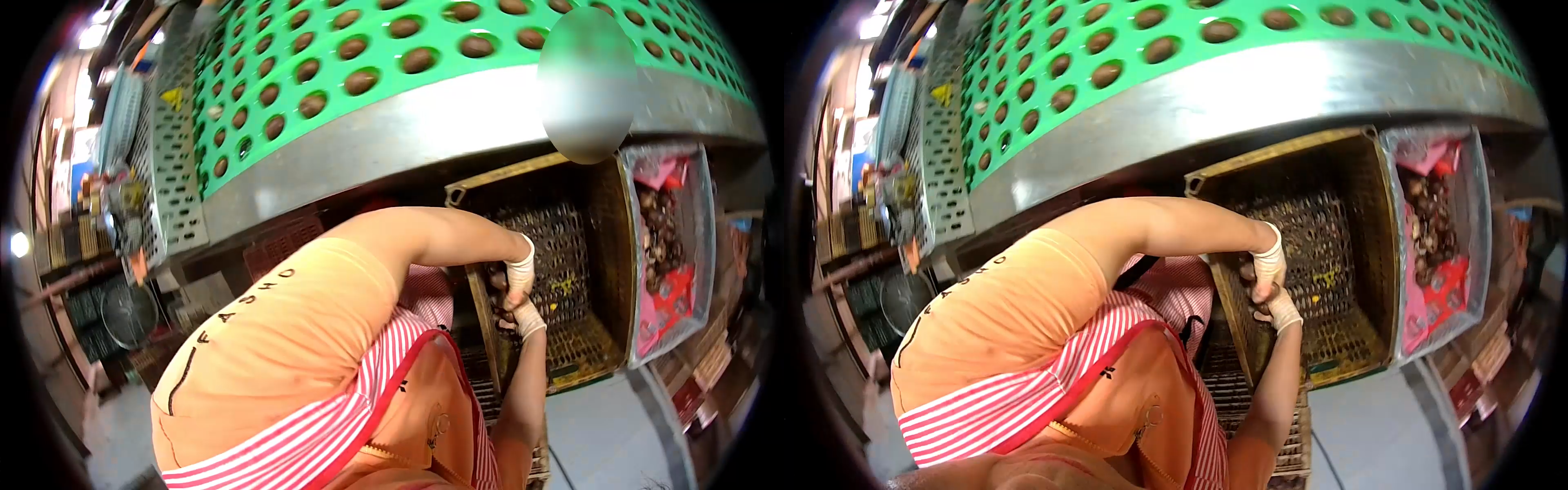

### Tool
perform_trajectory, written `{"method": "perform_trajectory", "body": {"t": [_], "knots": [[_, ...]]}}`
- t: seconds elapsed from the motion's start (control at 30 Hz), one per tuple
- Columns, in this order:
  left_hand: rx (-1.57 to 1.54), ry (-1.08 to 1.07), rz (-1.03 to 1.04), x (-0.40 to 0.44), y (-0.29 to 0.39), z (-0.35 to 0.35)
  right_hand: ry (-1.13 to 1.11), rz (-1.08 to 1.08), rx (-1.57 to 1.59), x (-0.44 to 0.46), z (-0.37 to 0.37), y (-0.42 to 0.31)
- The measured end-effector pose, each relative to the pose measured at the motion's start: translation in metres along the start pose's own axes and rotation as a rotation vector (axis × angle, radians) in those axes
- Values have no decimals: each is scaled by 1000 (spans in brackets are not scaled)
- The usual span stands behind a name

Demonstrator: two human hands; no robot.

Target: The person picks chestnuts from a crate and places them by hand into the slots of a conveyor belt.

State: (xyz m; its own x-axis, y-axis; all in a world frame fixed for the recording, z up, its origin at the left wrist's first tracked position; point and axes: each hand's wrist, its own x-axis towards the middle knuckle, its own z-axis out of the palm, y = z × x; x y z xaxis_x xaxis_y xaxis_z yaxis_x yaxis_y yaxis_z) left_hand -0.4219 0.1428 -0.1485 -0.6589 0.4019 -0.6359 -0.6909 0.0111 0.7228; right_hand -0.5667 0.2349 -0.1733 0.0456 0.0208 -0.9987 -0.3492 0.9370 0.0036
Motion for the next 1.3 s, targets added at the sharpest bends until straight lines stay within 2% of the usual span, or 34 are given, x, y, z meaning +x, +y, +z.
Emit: {"method": "perform_trajectory", "body": {"t": [0.03,0.07,0.1,0.13,0.17,0.23,0.27,0.3,0.33,0.37,0.47,0.53,0.57,0.6,0.67,0.73,0.8,0.87,0.93,1.0,1.03,1.07,1.13,1.2,1.27,1.3], "knots": [[-118,196,103,-50,21,21,-561,-78,255,86,-45,34],[-224,399,207,-87,31,40,-464,-133,104,70,-44,32],[-184,510,422,-98,19,48,-367,-196,-47,47,-35,24],[-38,763,660,-115,4,61,-271,-265,-197,22,-22,15],[-85,889,640,-172,10,90,-234,-280,-174,0,-12,10],[-191,1168,702,-239,-23,148,-103,-284,-76,-25,-3,8],[-248,1335,585,-282,-30,192,-118,-332,5,-28,-5,11],[-348,1390,406,-319,-40,231,-66,-408,101,-38,-6,13],[-274,1611,305,-343,-56,272,-14,-482,204,-48,-6,14],[-251,1714,138,-363,-75,308,-87,-567,248,-58,-9,10],[-267,1731,-445,-403,-137,391,-183,-786,320,-92,-8,-10],[-455,1718,-568,-411,-161,417,-250,-893,258,-149,25,-33],[-342,1678,-665,-410,-186,418,-290,-963,234,-147,31,-45],[-296,1668,-637,-407,-190,414,-344,-1023,215,-160,46,-56],[-206,1647,-582,-402,-190,387,-313,-1084,213,-175,79,-70],[-130,1512,-516,-398,-204,349,-390,-1152,123,-183,116,-92],[-52,1511,-535,-391,-211,319,-397,-1191,69,-183,147,-109],[-83,1605,-420,-396,-203,318,-320,-1179,7,-199,179,-116],[-66,1825,-392,-398,-209,336,-251,-1177,-29,-214,210,-121],[-149,1821,-629,-410,-212,355,-135,-1163,-88,-225,232,-130],[-205,1772,-709,-415,-221,359,10,-1152,-177,-227,243,-138],[-261,1721,-789,-420,-231,359,37,-1159,-167,-230,262,-148],[-339,1809,-856,-419,-267,348,125,-1221,-305,-227,302,-175],[-236,1856,-809,-418,-286,331,202,-1254,-411,-217,334,-206],[-152,1933,-709,-413,-296,314,232,-1191,-438,-222,372,-231],[-156,2100,-584,-411,-309,307,306,-1327,-577,-211,379,-245]]}}
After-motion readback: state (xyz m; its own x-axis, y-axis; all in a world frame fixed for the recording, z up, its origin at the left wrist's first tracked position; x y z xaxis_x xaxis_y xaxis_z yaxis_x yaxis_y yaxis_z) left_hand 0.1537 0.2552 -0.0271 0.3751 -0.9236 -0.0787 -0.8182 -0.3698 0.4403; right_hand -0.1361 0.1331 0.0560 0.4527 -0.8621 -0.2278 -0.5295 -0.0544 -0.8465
